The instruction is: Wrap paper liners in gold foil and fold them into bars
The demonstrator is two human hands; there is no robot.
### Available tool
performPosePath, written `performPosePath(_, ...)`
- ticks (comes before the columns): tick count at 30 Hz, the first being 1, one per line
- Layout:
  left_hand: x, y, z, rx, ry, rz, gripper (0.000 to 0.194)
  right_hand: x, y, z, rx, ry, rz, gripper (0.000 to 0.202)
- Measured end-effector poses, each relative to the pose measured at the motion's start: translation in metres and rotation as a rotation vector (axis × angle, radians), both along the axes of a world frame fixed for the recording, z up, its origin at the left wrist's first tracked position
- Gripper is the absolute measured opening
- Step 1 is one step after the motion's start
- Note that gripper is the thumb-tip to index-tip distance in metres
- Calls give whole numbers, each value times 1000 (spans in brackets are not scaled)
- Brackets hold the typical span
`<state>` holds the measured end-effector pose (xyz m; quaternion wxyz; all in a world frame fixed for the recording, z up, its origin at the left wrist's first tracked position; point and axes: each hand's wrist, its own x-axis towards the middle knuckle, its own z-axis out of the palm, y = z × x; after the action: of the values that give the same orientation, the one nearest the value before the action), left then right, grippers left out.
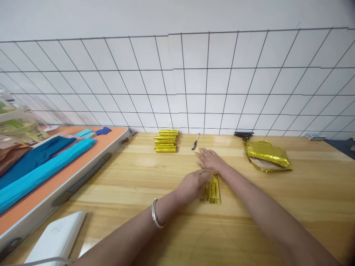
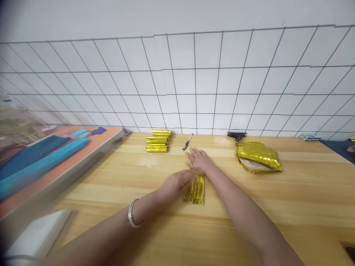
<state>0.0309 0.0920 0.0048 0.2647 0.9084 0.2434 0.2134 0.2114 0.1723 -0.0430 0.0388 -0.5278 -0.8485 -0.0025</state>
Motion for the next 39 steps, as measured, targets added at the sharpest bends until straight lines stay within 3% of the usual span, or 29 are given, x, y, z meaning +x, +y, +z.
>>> performPosePath(4,10,22,-17,248,130,-158,27,0,2,-1,15,-6,-1,62)
performPosePath(10,7,16,-32,388,262,-226,46,1,5,-5,35,-8,13,61)
performPosePath(17,-1,3,-22,315,343,-211,48,-1,6,1,91,-24,34,58)
performPosePath(30,-19,-49,-3,102,362,-246,83,-5,20,13,156,-56,66,54)
performPosePath(39,-22,-53,-2,66,341,-238,85,-6,34,18,178,-54,23,48)
